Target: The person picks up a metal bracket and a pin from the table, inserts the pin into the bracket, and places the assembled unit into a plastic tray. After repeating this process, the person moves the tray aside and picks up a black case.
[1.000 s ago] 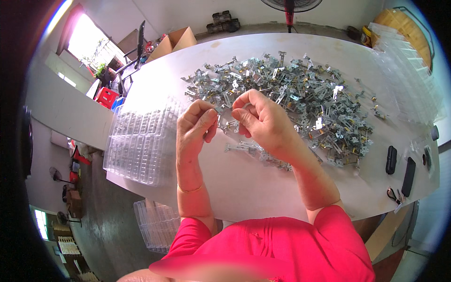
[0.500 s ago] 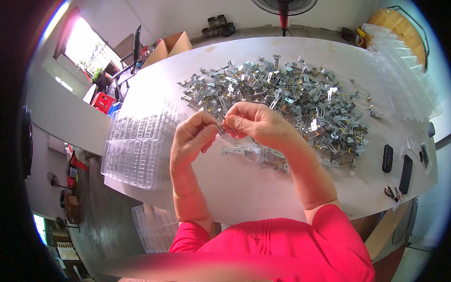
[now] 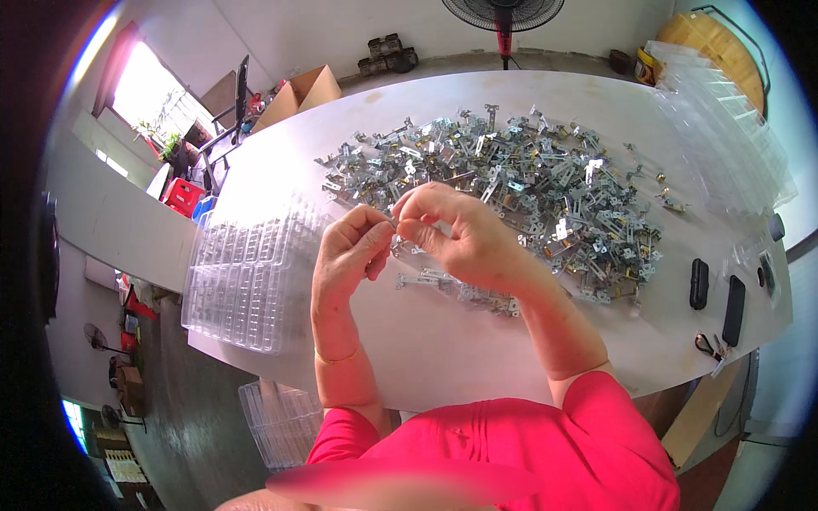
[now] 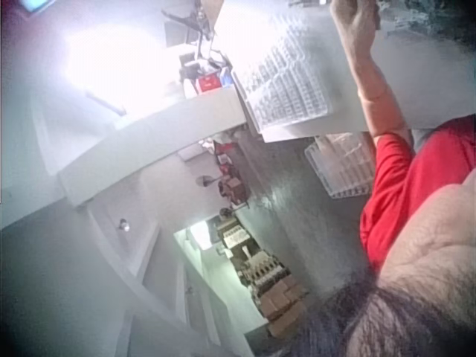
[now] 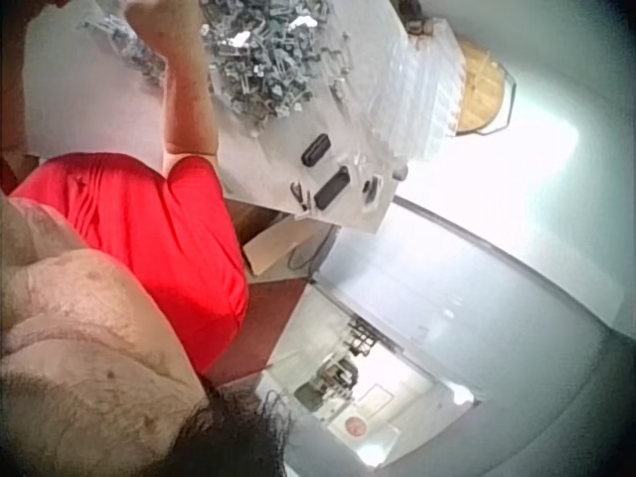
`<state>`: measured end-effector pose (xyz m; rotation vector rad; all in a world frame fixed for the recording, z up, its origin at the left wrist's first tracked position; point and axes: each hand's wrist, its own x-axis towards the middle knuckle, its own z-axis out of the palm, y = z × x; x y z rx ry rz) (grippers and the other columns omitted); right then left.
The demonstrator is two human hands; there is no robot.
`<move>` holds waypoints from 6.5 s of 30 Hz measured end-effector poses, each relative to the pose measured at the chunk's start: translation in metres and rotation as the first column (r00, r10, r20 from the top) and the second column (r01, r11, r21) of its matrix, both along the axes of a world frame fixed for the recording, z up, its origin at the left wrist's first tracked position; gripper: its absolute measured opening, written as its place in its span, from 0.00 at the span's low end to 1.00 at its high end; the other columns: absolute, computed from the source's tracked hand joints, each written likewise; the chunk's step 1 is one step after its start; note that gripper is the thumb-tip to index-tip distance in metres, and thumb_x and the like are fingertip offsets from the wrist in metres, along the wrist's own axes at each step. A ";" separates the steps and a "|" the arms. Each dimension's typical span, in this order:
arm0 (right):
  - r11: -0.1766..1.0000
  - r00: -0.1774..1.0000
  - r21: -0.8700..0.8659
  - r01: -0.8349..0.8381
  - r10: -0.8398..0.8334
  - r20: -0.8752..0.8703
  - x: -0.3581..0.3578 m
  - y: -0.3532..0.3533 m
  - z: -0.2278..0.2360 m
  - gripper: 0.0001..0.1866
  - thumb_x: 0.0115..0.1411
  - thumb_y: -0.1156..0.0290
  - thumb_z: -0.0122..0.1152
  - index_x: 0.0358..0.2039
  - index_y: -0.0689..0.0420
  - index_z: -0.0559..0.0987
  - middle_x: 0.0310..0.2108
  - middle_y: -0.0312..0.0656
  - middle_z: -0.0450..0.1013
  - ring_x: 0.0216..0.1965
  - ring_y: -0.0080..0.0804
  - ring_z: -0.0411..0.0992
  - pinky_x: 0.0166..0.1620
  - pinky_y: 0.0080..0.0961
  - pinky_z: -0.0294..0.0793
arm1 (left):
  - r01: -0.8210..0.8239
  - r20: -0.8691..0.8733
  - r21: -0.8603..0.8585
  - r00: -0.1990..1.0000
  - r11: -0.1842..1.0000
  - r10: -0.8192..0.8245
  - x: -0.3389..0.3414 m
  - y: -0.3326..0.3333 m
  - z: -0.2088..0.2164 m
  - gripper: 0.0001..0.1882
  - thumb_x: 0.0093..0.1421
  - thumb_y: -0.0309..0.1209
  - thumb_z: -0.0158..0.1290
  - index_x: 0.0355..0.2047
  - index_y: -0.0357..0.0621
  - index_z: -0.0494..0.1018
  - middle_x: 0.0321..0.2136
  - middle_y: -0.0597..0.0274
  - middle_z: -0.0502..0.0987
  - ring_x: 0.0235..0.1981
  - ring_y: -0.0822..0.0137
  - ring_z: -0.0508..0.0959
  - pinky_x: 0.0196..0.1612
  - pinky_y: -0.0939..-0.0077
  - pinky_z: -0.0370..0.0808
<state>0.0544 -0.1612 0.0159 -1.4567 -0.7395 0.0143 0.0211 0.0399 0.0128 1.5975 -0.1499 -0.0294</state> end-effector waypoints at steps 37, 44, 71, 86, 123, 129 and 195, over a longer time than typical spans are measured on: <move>0.954 0.955 0.130 0.271 -0.250 -0.159 -0.003 0.000 0.004 0.07 0.68 0.71 0.58 0.38 0.62 0.78 0.35 0.36 0.75 0.35 0.20 0.73 0.41 0.20 0.74 | 0.231 0.381 -0.402 0.922 0.886 -0.068 0.007 -0.004 -0.012 0.24 0.66 0.20 0.52 0.63 0.35 0.64 0.54 0.50 0.74 0.47 0.62 0.80 0.48 0.71 0.78; 0.978 0.975 0.057 0.202 -0.195 -0.106 -0.005 0.008 -0.001 0.06 0.69 0.70 0.58 0.36 0.60 0.77 0.38 0.36 0.74 0.36 0.17 0.68 0.41 0.16 0.69 | -0.022 0.358 -0.290 0.925 0.957 0.130 0.008 0.004 -0.019 0.16 0.70 0.28 0.51 0.56 0.36 0.71 0.43 0.58 0.79 0.35 0.74 0.78 0.39 0.79 0.76; 0.893 0.913 -0.223 0.390 -0.345 0.215 -0.014 0.012 0.002 0.04 0.65 0.71 0.61 0.38 0.55 0.78 0.25 0.45 0.76 0.24 0.41 0.75 0.28 0.32 0.72 | -0.194 0.251 0.107 0.954 0.975 0.162 0.002 -0.013 -0.012 0.08 0.66 0.26 0.56 0.44 0.37 0.73 0.24 0.72 0.72 0.23 0.82 0.67 0.26 0.85 0.65; 0.899 0.942 -0.282 0.335 -0.308 0.137 -0.016 0.009 0.004 0.10 0.66 0.70 0.56 0.47 0.56 0.73 0.30 0.50 0.79 0.33 0.51 0.79 0.34 0.40 0.76 | -0.390 0.555 0.439 0.826 0.810 0.098 -0.005 -0.029 -0.001 0.19 0.62 0.24 0.58 0.53 0.41 0.72 0.33 0.53 0.78 0.27 0.59 0.79 0.31 0.68 0.76; 0.896 0.887 0.168 0.411 -0.435 0.152 -0.039 -0.012 0.032 0.12 0.65 0.74 0.62 0.48 0.59 0.76 0.21 0.31 0.71 0.22 0.13 0.66 0.30 0.13 0.67 | -0.331 0.273 0.775 0.944 0.538 0.187 -0.035 0.043 -0.069 0.12 0.63 0.28 0.55 0.47 0.44 0.76 0.30 0.52 0.78 0.29 0.57 0.77 0.36 0.67 0.73; 0.923 0.903 0.114 0.368 -0.384 0.191 -0.050 -0.017 0.034 0.14 0.67 0.75 0.60 0.51 0.63 0.73 0.35 0.36 0.75 0.27 0.15 0.70 0.30 0.13 0.69 | -0.259 0.172 0.846 0.960 0.466 0.223 -0.046 0.040 -0.092 0.12 0.64 0.34 0.52 0.47 0.49 0.77 0.30 0.51 0.75 0.34 0.49 0.77 0.41 0.59 0.73; 0.943 0.899 0.069 0.326 -0.332 0.286 -0.068 -0.032 0.046 0.17 0.64 0.79 0.62 0.53 0.62 0.73 0.32 0.36 0.76 0.27 0.15 0.72 0.30 0.14 0.70 | -0.517 0.488 0.781 0.855 0.349 0.174 -0.062 0.030 -0.097 0.26 0.61 0.31 0.57 0.57 0.31 0.67 0.50 0.39 0.73 0.51 0.40 0.73 0.54 0.53 0.71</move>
